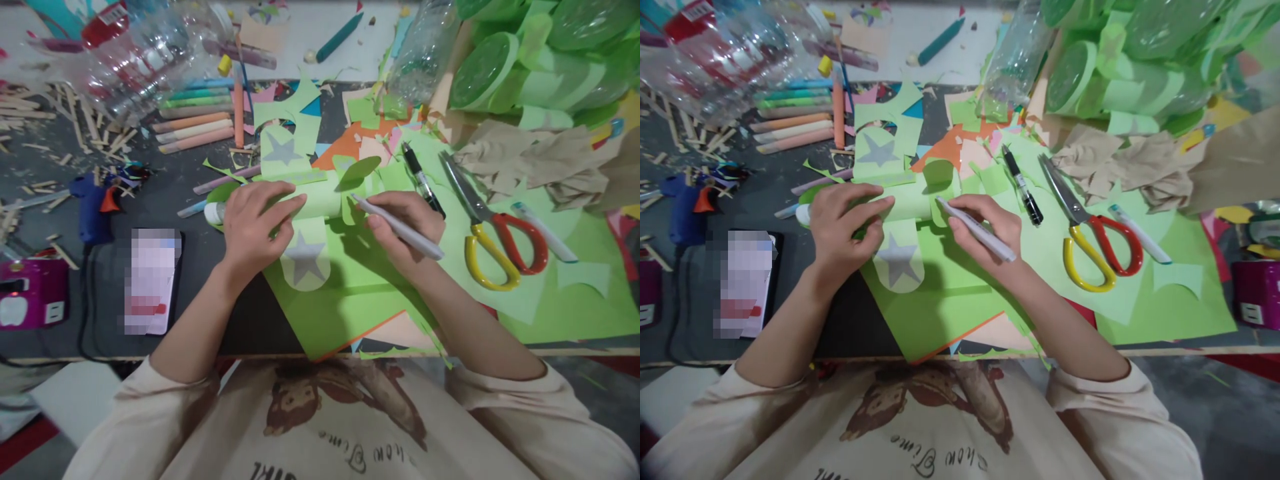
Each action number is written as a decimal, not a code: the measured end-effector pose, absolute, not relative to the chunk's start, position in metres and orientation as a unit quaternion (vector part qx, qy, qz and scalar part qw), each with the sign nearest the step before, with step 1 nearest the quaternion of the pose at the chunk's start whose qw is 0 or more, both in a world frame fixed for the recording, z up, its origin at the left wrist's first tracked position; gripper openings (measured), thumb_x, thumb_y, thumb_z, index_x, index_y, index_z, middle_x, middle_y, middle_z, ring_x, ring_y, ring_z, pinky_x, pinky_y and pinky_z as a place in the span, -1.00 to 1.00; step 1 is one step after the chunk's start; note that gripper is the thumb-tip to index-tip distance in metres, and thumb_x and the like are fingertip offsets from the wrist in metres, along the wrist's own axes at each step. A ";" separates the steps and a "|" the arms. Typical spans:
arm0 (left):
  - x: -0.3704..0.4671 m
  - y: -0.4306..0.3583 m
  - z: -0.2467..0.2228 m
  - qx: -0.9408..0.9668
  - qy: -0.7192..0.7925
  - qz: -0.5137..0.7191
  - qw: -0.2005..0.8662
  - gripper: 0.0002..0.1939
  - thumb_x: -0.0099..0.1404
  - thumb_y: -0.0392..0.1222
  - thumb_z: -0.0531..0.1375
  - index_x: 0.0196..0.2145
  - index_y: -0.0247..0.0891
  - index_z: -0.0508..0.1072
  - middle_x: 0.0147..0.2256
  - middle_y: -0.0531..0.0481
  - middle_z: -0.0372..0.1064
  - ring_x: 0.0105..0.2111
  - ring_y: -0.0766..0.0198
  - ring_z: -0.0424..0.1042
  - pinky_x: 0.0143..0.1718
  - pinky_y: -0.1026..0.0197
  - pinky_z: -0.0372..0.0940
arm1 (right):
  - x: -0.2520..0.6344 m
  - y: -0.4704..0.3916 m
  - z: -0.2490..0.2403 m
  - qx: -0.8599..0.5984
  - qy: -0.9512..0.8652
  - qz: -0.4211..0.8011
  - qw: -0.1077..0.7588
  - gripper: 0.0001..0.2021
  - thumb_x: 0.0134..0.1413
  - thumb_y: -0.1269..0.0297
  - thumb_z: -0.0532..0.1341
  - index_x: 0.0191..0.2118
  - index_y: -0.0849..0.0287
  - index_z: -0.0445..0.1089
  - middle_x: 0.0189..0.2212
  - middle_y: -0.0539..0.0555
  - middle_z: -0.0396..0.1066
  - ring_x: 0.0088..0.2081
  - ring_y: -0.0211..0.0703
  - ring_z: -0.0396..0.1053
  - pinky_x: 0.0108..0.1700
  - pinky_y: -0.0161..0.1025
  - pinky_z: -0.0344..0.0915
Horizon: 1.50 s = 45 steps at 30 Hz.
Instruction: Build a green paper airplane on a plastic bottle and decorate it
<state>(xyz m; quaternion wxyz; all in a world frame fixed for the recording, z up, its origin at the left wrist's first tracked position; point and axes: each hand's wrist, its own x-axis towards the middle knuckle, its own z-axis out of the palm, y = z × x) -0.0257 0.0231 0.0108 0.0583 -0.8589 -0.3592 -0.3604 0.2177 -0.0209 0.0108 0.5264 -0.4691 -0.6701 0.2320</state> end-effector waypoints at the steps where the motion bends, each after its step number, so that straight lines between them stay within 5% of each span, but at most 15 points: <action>1: -0.025 0.023 0.011 -0.858 -0.368 -0.354 0.053 -0.69 0.31 -0.33 0.10 -0.07 -0.02 0.47 -0.10 0.03 0.54 -0.09 0.16 0.51 -0.11 0.05 0.37 | 0.217 -0.021 0.013 -0.471 -0.673 0.229 0.522 -0.86 0.19 0.27 0.28 -0.13 0.03 0.49 -0.28 0.02 0.60 -0.41 -0.20 0.52 -0.35 -0.22 0.50; 6: -0.026 0.023 0.012 -0.856 -0.373 -0.357 0.037 -0.69 0.29 -0.34 0.11 -0.08 -0.04 0.48 -0.10 0.05 0.56 -0.09 0.15 0.52 -0.10 0.06 0.37 | 0.216 -0.019 0.019 -0.470 -0.687 0.214 0.511 -0.87 0.18 0.30 0.27 -0.14 0.03 0.50 -0.30 0.01 0.61 -0.47 -0.22 0.49 -0.43 -0.26 0.47; 13: -0.028 0.023 0.011 -0.856 -0.377 -0.353 0.008 -0.66 0.28 -0.35 0.11 -0.07 -0.02 0.48 -0.07 0.05 0.54 -0.06 0.13 0.50 -0.05 0.02 0.35 | 0.217 -0.015 0.017 -0.430 -0.706 0.172 0.535 -0.84 0.18 0.35 0.26 -0.13 0.09 0.53 -0.26 0.06 0.62 -0.21 -0.10 0.56 -0.16 -0.11 0.51; 27: -0.029 0.025 0.010 -0.853 -0.370 -0.367 0.016 -0.70 0.32 -0.32 0.10 -0.08 0.01 0.46 -0.09 0.04 0.56 -0.09 0.13 0.52 -0.09 -0.02 0.40 | 0.217 -0.016 0.018 -0.460 -0.733 0.157 0.476 -0.84 0.21 0.26 0.25 -0.13 0.05 0.54 -0.21 0.14 0.63 -0.16 -0.01 0.58 -0.12 -0.02 0.55; 45: -0.030 0.026 0.011 -0.861 -0.373 -0.342 0.050 -0.74 0.34 -0.28 0.07 -0.09 0.00 0.44 -0.10 0.06 0.56 -0.10 0.15 0.52 -0.13 0.00 0.40 | 0.217 -0.019 0.018 -0.469 -0.707 0.152 0.506 -0.85 0.21 0.31 0.24 -0.16 0.06 0.55 -0.25 0.12 0.62 -0.18 -0.03 0.57 -0.12 -0.04 0.53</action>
